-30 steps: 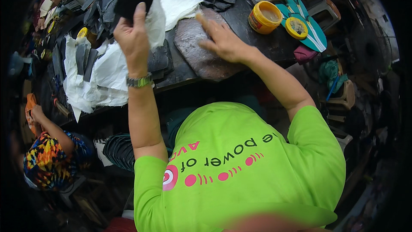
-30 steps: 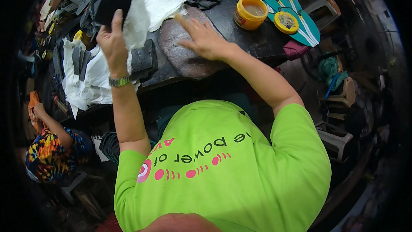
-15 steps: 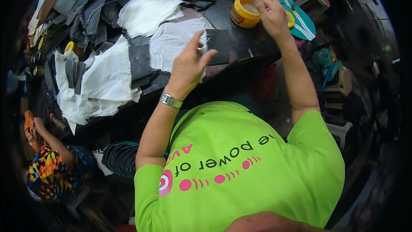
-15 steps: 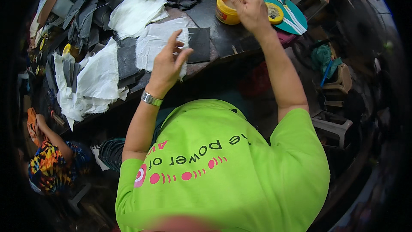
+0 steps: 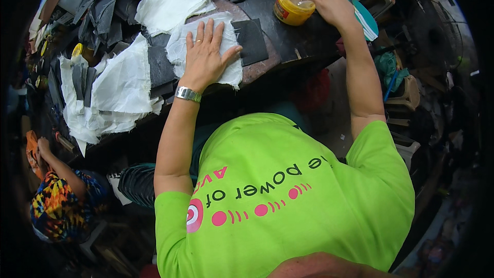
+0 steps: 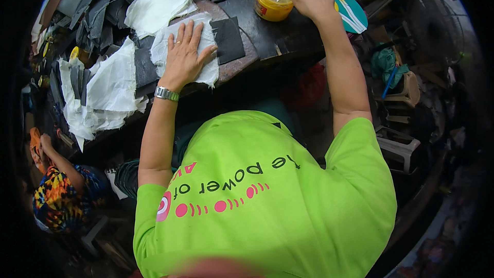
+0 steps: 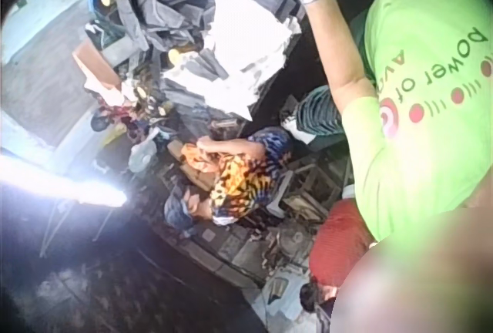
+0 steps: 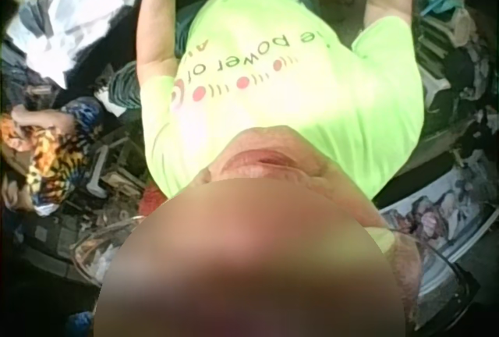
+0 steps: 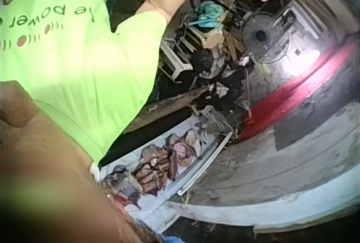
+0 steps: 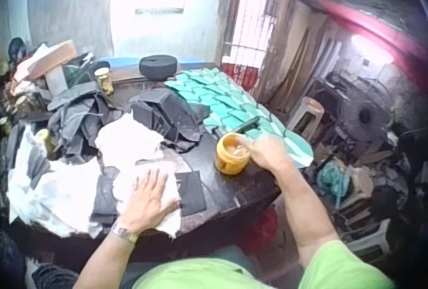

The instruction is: The person repeatedly applies a paste-like substance from a yellow container onto small rectangular fabric pieces laid on a workbench. They use a small tool to spread the substance and press the fabric flat, working on multiple pieces in sequence.

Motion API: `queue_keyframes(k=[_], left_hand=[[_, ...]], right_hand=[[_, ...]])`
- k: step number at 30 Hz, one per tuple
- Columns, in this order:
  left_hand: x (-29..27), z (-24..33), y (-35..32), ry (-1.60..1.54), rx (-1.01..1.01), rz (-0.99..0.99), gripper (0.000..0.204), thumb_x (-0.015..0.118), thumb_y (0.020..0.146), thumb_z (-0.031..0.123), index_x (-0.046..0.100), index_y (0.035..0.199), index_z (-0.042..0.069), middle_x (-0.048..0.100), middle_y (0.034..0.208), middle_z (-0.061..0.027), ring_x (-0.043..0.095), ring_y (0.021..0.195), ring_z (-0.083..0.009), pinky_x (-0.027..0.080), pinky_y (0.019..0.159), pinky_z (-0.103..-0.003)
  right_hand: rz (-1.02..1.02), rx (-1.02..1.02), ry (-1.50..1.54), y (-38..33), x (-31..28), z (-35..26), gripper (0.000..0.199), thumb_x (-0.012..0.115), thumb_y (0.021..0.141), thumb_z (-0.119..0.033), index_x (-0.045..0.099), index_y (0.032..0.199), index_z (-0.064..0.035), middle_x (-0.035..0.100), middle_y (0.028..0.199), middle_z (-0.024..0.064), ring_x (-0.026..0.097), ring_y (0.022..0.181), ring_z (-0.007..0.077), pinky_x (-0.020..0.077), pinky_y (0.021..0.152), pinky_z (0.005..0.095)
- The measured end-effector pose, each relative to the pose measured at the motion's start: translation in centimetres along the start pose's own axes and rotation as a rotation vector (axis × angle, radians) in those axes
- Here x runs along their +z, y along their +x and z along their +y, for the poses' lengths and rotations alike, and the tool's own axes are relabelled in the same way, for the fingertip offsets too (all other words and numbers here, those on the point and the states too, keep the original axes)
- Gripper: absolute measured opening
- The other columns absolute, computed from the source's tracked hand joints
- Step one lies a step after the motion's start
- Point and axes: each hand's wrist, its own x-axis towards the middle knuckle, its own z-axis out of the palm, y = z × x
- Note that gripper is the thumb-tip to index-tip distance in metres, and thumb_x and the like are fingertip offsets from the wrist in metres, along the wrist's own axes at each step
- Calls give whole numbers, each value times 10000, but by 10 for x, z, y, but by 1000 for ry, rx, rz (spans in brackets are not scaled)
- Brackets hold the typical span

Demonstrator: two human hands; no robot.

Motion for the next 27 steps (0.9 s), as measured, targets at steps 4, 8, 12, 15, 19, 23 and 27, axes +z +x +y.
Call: queue_keyframes(k=[4,8,12,15,19,23,27], left_hand=[[-8,-7,11,-332,-47,-31,757,515,975,542,281,1558,119,361,1567,-185,299,1471,-360,178,1189,-572],[-27,-19,15,-224,61,-105,968,660,814,652,325,1533,96,375,1560,-171,309,1467,-352,195,1177,-603],[-32,-21,11,-102,77,-247,1257,735,582,802,344,1522,65,349,1577,-165,290,1478,-342,186,1160,-658],[-31,-23,13,-34,76,-278,1393,752,470,848,317,1542,72,306,1601,-164,255,1498,-325,163,1160,-674],[-31,-25,14,-12,73,-329,1453,770,415,849,295,1554,81,264,1620,-168,221,1512,-316,146,1162,-680],[-33,-24,15,-28,77,-342,1475,800,397,822,276,1560,82,250,1623,-178,201,1519,-316,140,1165,-678],[-33,-25,14,-46,76,-346,1484,816,388,809,274,1559,77,248,1622,-189,193,1520,-324,137,1165,-678]], right_hand=[[-386,-265,195,-35,7,-14,739,311,1012,-637,728,1070,-29,717,959,188,690,928,333,525,840,399],[-260,-572,1028,-50,50,-51,520,441,1057,-466,680,1154,-15,573,1279,137,545,1151,260,404,1009,287],[56,-807,504,-42,96,-90,573,345,1014,-617,548,1420,-267,362,1557,152,285,1454,348,215,1178,528],[122,-707,139,-40,112,-106,613,329,986,-672,430,1502,-356,224,1643,106,122,1528,340,101,1178,648],[103,-707,25,-35,111,-108,609,362,985,-652,370,1530,-380,146,1669,65,48,1542,325,51,1177,668],[21,-760,29,-35,104,-98,604,356,972,-683,372,1517,-424,158,1666,74,56,1541,330,32,1181,663],[-23,-893,58,-57,98,-86,554,370,977,-663,386,1496,-469,147,1669,73,31,1541,342,33,1182,662]])
